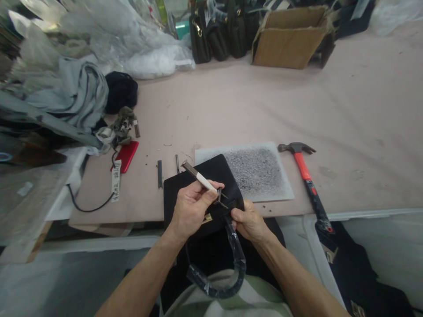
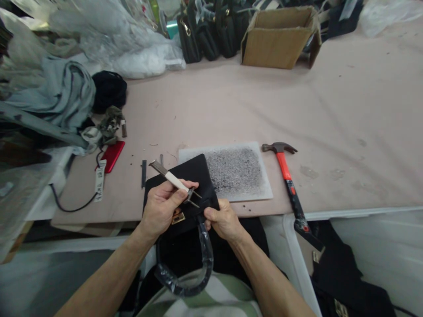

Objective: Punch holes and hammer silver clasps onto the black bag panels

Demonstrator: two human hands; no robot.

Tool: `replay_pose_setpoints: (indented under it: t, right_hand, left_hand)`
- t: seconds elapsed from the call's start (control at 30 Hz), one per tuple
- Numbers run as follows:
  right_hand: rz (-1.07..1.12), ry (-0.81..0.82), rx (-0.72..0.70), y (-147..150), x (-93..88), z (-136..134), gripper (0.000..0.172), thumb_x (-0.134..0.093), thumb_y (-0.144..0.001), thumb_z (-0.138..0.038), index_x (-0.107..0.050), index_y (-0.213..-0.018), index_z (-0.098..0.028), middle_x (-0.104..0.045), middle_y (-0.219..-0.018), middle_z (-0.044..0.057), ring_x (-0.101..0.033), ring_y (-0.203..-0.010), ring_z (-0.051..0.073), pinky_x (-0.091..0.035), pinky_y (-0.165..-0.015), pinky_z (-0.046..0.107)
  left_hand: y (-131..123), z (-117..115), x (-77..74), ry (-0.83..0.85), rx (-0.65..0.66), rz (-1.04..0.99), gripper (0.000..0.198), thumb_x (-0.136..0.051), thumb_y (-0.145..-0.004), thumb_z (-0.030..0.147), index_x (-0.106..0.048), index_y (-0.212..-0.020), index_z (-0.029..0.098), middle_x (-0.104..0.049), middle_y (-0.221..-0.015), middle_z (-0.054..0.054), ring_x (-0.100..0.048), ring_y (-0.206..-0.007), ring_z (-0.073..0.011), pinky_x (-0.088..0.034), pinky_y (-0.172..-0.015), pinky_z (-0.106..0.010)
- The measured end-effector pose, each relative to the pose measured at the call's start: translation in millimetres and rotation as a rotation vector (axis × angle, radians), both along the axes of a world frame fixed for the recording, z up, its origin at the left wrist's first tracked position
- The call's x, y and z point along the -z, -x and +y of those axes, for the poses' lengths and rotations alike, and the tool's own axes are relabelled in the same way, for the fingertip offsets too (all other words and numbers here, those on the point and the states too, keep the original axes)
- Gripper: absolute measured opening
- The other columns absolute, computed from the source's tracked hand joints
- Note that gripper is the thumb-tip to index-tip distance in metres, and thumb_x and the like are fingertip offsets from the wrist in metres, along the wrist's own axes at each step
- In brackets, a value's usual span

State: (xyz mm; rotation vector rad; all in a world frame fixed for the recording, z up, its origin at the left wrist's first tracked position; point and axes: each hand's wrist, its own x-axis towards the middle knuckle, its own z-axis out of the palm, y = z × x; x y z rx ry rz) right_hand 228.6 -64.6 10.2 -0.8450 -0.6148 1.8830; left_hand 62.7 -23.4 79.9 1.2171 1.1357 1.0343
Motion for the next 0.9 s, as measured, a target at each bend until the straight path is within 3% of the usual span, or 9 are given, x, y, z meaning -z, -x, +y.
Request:
replay_pose_setpoints:
  t: [0.3, 0.6, 0.73, 0.9]
  right_hand:
    - [0.008, -0.045, -0.013, 2.0, 2.5, -1.5, 0.046, -0.081, -0.072, -0.052, -0.061, -0.053, -0.015, -0.053, -0.047, 0.001, -0.047, -0.042, 0.011, -0.036, -0.043, 0.023]
    - [-0.132, -0.207, -0.147, -14.8, -22.0, 3.4, 0.028, -0.082, -0.078, -0.035, -0.069, -0.065, -0.013, -0.065, -0.058, 0.003, -0.058, -0.052, 0.012, -0.044, -0.052, 0.022]
    - [-0.103, -0.195, -0.123, -13.3, -24.7, 3.2, 0.035, -0.081, -0.078, -0.041, -0.069, -0.060, -0.014, -0.063, -0.052, 0.003, -0.057, -0.048, 0.012, -0.043, -0.048, 0.021]
    - [-0.050, -0.194, -0.157, -13.2, -24.4, 3.1, 0.035, -0.082, -0.076, -0.043, -0.070, -0.063, -0.013, -0.065, -0.055, 0.004, -0.058, -0.050, 0.013, -0.044, -0.047, 0.021]
  left_hand:
    - [-3.9, -0.9, -1.1, -0.032, -0.004, 0.075, 0.021, -0.070, -0.088, 0.030, -0.077, -0.101, 0.014, -0.076, -0.103, -0.008, -0.071, -0.088, -0.0174, -0.056, -0.077, -0.023]
    - [-4.0, 2.7, -12.7, -0.052, 0.008, 0.140, 0.019, -0.067, -0.089, 0.027, -0.077, -0.099, 0.015, -0.074, -0.093, -0.006, -0.065, -0.073, -0.0130, -0.050, -0.062, -0.019]
    - [-6.1, 2.5, -16.4, -0.057, 0.002, 0.135, 0.018, -0.067, -0.088, 0.026, -0.077, -0.098, 0.015, -0.073, -0.088, -0.004, -0.060, -0.065, -0.0100, -0.048, -0.059, -0.018]
    - [-7.5, 2.0, -17.9, -0.092, 0.002, 0.172, 0.018, -0.066, -0.087, 0.025, -0.076, -0.095, 0.014, -0.074, -0.090, -0.006, -0.065, -0.074, -0.0134, -0.050, -0.061, -0.019]
